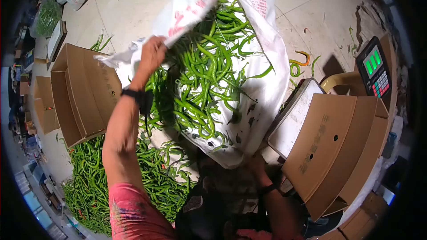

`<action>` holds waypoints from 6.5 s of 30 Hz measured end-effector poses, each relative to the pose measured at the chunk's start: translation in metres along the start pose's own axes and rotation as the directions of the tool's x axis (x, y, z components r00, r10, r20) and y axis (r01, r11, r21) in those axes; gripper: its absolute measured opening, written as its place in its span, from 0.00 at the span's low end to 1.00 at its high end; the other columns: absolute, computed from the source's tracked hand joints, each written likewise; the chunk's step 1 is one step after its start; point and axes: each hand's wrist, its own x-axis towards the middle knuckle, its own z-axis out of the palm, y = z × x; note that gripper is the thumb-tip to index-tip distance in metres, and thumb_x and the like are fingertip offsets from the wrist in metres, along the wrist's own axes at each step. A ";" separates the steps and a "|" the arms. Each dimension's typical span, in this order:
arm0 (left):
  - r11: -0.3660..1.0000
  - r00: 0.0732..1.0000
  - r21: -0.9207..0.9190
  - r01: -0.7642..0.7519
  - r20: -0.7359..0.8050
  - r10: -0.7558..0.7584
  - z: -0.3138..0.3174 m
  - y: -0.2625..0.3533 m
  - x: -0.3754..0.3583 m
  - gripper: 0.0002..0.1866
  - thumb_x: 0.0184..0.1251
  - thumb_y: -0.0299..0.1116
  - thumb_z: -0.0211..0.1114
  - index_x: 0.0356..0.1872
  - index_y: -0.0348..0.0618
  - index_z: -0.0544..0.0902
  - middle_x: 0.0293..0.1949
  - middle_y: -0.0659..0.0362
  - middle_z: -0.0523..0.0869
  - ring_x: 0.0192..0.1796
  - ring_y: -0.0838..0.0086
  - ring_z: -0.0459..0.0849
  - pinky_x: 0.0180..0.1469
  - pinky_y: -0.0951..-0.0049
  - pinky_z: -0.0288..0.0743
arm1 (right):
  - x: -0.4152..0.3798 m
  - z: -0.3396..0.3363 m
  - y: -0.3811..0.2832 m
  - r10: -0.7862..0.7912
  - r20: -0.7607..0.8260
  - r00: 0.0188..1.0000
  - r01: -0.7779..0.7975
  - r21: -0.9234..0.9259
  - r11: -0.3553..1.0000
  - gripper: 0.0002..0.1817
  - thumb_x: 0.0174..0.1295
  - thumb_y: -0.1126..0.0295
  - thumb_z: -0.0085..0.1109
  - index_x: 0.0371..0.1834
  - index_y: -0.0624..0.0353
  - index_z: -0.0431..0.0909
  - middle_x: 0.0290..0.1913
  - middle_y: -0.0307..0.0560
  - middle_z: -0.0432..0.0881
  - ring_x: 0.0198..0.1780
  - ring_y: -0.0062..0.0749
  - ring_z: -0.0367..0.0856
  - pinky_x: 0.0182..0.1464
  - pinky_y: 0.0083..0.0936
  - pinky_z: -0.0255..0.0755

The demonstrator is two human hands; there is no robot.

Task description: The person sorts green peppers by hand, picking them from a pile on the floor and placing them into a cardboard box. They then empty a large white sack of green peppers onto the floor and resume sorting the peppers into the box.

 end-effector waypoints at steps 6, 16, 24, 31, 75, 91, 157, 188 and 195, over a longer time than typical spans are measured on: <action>0.976 0.931 -0.196 -0.092 0.330 0.154 -0.053 0.122 -0.166 0.16 0.49 0.23 0.58 0.42 0.35 0.81 0.41 0.46 0.79 0.47 0.52 0.78 0.57 0.62 0.72 | -0.011 -0.033 -0.074 -0.370 -0.238 0.898 0.369 -0.051 0.928 0.37 0.55 0.50 0.70 0.60 0.67 0.73 0.58 0.64 0.76 0.58 0.55 0.75 0.58 0.43 0.71; 0.924 0.751 -0.248 -0.290 0.539 0.381 -0.034 0.160 -0.314 0.11 0.55 0.26 0.65 0.41 0.44 0.83 0.35 0.53 0.76 0.41 0.55 0.75 0.49 0.58 0.68 | -0.044 -0.064 -0.293 -0.737 -0.105 0.667 0.456 0.840 0.293 0.17 0.65 0.71 0.60 0.54 0.66 0.79 0.49 0.49 0.82 0.49 0.30 0.79 0.54 0.27 0.73; 0.982 0.980 -0.031 -0.185 0.063 0.186 -0.070 0.168 -0.226 0.38 0.53 0.35 0.73 0.66 0.37 0.69 0.61 0.45 0.75 0.58 0.53 0.76 0.63 0.55 0.67 | -0.055 -0.024 -0.312 -0.792 0.012 0.611 0.764 0.255 0.593 0.24 0.56 0.60 0.57 0.44 0.77 0.76 0.42 0.70 0.82 0.48 0.58 0.81 0.54 0.43 0.73; 0.854 0.996 -0.517 -0.056 0.031 0.085 -0.001 0.143 -0.140 0.29 0.65 0.38 0.65 0.66 0.41 0.70 0.62 0.54 0.76 0.62 0.64 0.75 0.65 0.63 0.70 | -0.053 -0.050 -0.329 -0.882 0.182 0.435 0.899 -0.039 0.435 0.16 0.61 0.65 0.57 0.46 0.65 0.80 0.42 0.60 0.84 0.45 0.46 0.83 0.48 0.37 0.74; 0.766 0.763 -0.205 -0.610 -0.413 0.497 -0.414 0.426 -0.057 0.24 0.70 0.33 0.54 0.65 0.34 0.67 0.56 0.48 0.79 0.57 0.61 0.80 0.60 0.62 0.76 | -0.080 -0.191 -0.391 -0.773 -0.376 0.511 0.795 -0.135 0.591 0.63 0.35 0.48 0.80 0.74 0.63 0.54 0.68 0.67 0.64 0.69 0.56 0.67 0.69 0.43 0.63; 0.778 0.724 -0.019 -0.628 -0.382 0.575 -0.434 0.436 -0.067 0.25 0.68 0.29 0.53 0.65 0.33 0.65 0.56 0.46 0.79 0.57 0.59 0.80 0.60 0.61 0.76 | -0.109 -0.233 -0.456 -0.945 -0.237 0.225 0.822 0.567 0.054 0.17 0.69 0.67 0.54 0.56 0.65 0.76 0.51 0.48 0.82 0.52 0.35 0.82 0.56 0.35 0.77; 0.904 0.935 0.285 -0.318 -0.065 0.349 -0.270 0.252 -0.227 0.30 0.62 0.43 0.68 0.61 0.37 0.73 0.44 0.49 0.86 0.43 0.63 0.83 0.46 0.63 0.76 | -0.251 -0.068 -0.378 -0.933 0.212 0.292 0.528 0.778 0.342 0.24 0.60 0.64 0.59 0.63 0.45 0.75 0.49 0.38 0.81 0.44 0.28 0.77 0.42 0.35 0.76; 0.302 0.289 -0.472 -0.828 0.101 0.952 0.159 0.869 -0.040 0.28 0.63 0.22 0.60 0.66 0.49 0.74 0.61 0.49 0.79 0.55 0.62 0.83 0.50 0.68 0.80 | -0.258 -0.348 -0.013 -0.763 -0.288 0.578 0.662 0.712 0.233 0.16 0.69 0.63 0.56 0.50 0.66 0.78 0.37 0.44 0.83 0.42 0.24 0.80 0.45 0.25 0.74; 0.661 0.541 -0.167 -0.731 0.448 0.712 0.076 0.664 -0.050 0.21 0.63 0.25 0.63 0.59 0.41 0.78 0.50 0.49 0.85 0.50 0.66 0.85 0.43 0.66 0.82 | -0.267 -0.333 -0.023 -0.829 -0.082 0.553 0.524 0.808 0.269 0.16 0.67 0.62 0.60 0.46 0.65 0.79 0.35 0.42 0.81 0.34 0.21 0.80 0.39 0.24 0.73</action>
